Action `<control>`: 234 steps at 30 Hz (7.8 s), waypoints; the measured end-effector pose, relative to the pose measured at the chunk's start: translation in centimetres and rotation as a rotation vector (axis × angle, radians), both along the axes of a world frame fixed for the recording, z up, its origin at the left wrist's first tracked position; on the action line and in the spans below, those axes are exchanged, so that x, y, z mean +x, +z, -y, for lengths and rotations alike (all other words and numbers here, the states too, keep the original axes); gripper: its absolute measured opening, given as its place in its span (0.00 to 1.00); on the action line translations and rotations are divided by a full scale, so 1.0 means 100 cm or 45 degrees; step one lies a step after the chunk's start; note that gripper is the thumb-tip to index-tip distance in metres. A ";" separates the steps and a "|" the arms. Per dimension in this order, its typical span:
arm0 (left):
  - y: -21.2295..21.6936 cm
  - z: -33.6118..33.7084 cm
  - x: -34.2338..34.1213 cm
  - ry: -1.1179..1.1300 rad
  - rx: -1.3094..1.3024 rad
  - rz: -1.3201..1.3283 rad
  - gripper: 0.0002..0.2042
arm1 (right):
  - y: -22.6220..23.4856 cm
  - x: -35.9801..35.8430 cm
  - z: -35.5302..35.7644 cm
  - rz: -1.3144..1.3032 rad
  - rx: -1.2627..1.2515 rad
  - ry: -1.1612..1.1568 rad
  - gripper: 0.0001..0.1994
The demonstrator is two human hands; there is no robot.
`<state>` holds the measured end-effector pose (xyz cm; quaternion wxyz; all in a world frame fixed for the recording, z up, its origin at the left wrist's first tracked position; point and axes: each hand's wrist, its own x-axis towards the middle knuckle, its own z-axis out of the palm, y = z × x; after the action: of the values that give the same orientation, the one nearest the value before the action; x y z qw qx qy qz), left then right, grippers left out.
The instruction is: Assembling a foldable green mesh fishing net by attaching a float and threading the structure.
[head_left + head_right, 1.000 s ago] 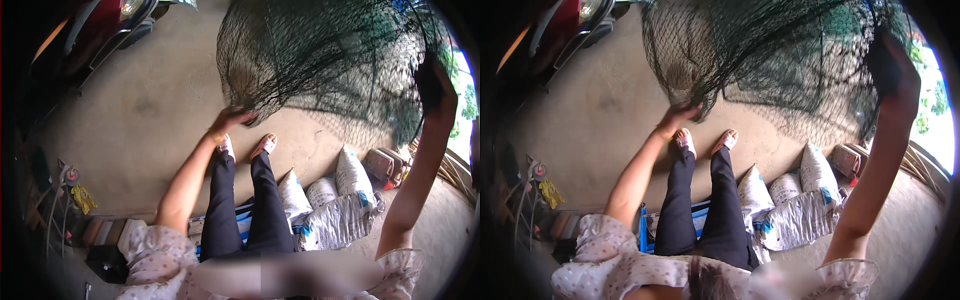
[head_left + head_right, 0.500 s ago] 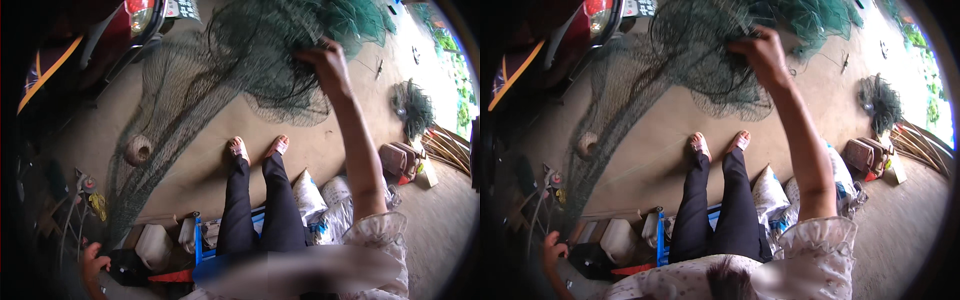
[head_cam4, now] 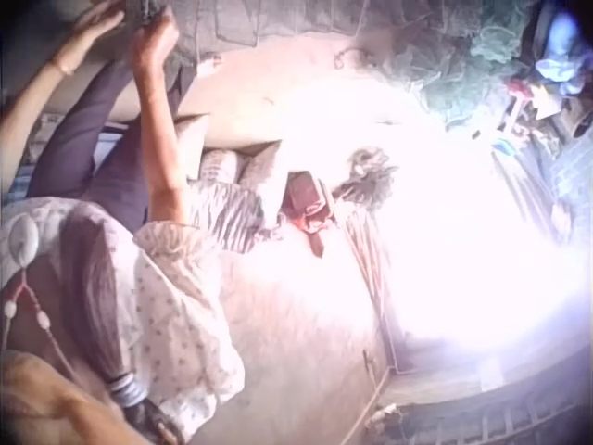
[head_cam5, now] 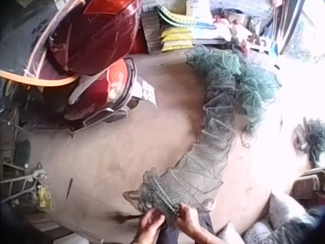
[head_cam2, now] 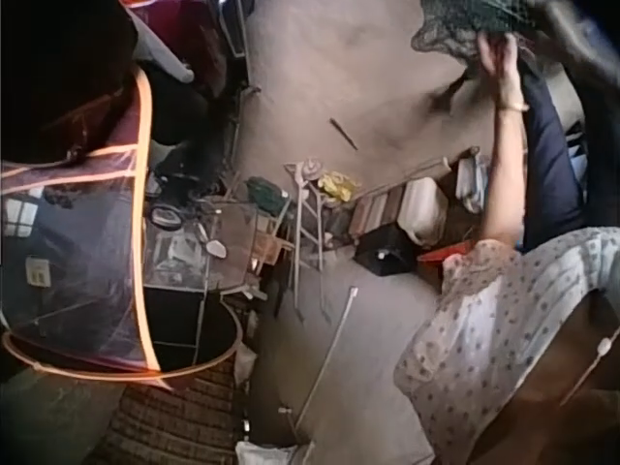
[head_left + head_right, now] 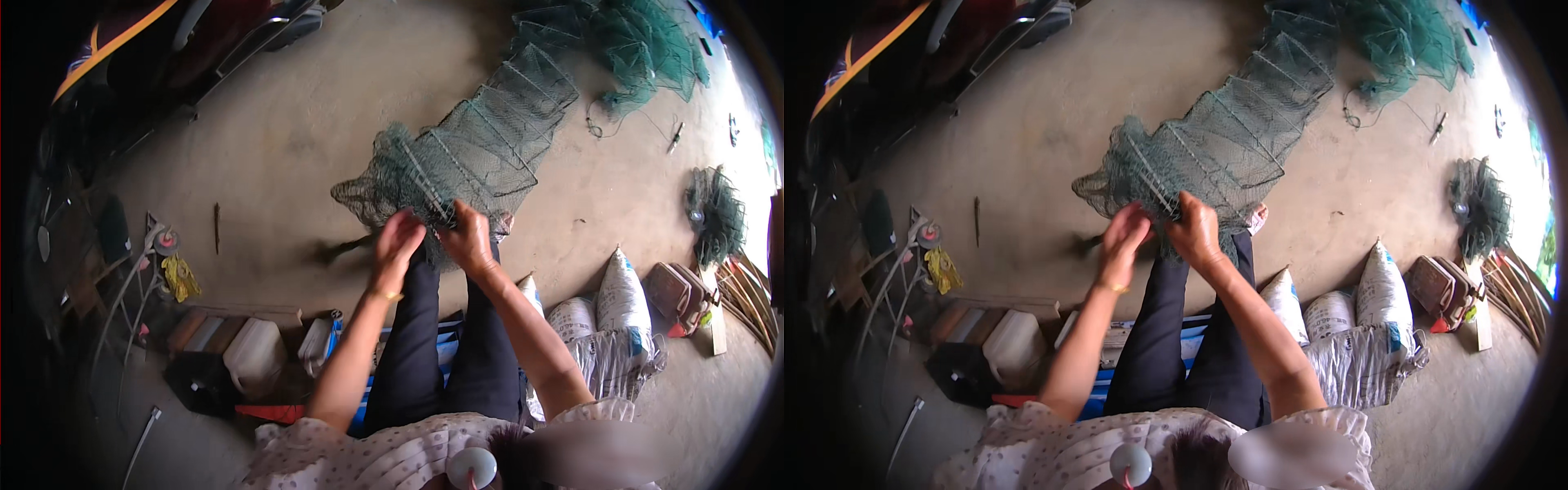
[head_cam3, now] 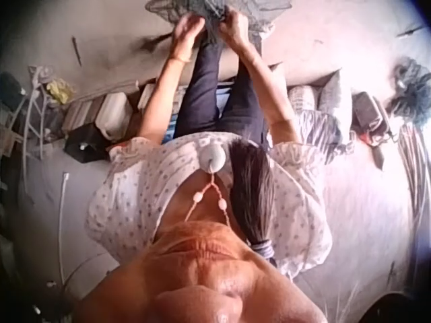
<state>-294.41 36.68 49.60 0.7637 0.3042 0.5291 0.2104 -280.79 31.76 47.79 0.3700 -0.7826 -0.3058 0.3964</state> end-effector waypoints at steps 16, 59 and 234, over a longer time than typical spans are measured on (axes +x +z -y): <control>-0.207 0.025 -0.079 0.088 -0.003 -0.757 0.03 | -0.180 0.088 0.074 -0.633 -0.217 -0.438 0.18; -0.404 0.149 -0.001 0.167 -0.116 -1.096 0.33 | -0.355 0.043 0.079 0.079 0.071 0.418 0.05; -0.419 0.129 0.027 0.406 -0.020 -0.438 0.24 | -0.340 0.034 0.099 0.241 -0.093 0.699 0.11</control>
<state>-291.72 23.81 7.74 0.6217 0.2421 0.6945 0.2693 -277.38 21.89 13.75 0.1904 -0.7168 -0.5248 0.4178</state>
